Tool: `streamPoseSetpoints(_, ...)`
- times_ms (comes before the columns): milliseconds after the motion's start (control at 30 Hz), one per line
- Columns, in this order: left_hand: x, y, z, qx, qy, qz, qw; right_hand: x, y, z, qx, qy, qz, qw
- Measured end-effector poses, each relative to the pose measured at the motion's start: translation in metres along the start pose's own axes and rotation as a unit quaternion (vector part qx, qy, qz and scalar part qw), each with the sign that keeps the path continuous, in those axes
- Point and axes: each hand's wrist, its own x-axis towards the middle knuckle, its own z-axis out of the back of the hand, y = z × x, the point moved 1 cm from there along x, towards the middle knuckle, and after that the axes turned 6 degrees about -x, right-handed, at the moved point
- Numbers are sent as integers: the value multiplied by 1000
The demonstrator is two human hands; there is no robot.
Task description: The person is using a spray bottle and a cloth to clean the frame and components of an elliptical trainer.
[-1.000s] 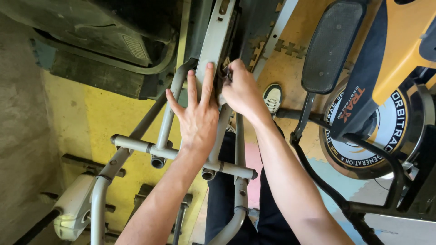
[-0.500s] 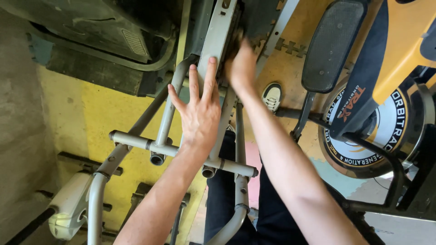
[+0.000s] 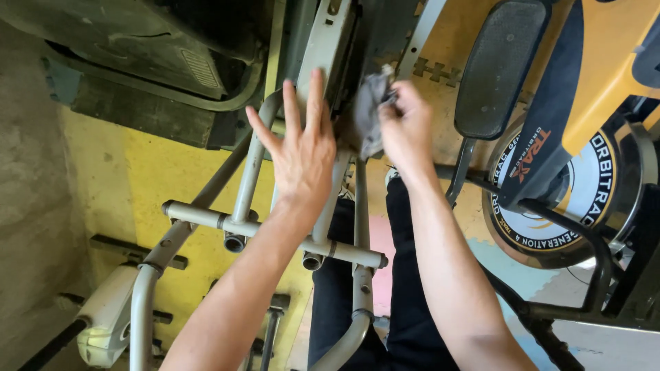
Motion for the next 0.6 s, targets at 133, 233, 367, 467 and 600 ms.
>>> streamPoseSetpoints(133, 8, -6, -11, 1, -59, 2, 998, 15, -25, 0, 61, -66, 74, 993)
streamPoseSetpoints(233, -7, -8, -8, 2, -61, -5, 998, 28, -32, -10, 21, -85, 121, 989)
streamPoseSetpoints(367, -27, -3, 0, -23, -9, -11, 1000, 43, -11, -29, 48, -82, 39, 995)
streamPoseSetpoints(467, -39, 0, -7, 40, 55, -32, 997, 67, -28, -51, 120, -50, 39, 991)
streamPoseSetpoints(600, -41, -1, -18, 119, 19, -17, 993, 92, -68, -88, -12, -95, 172, 980)
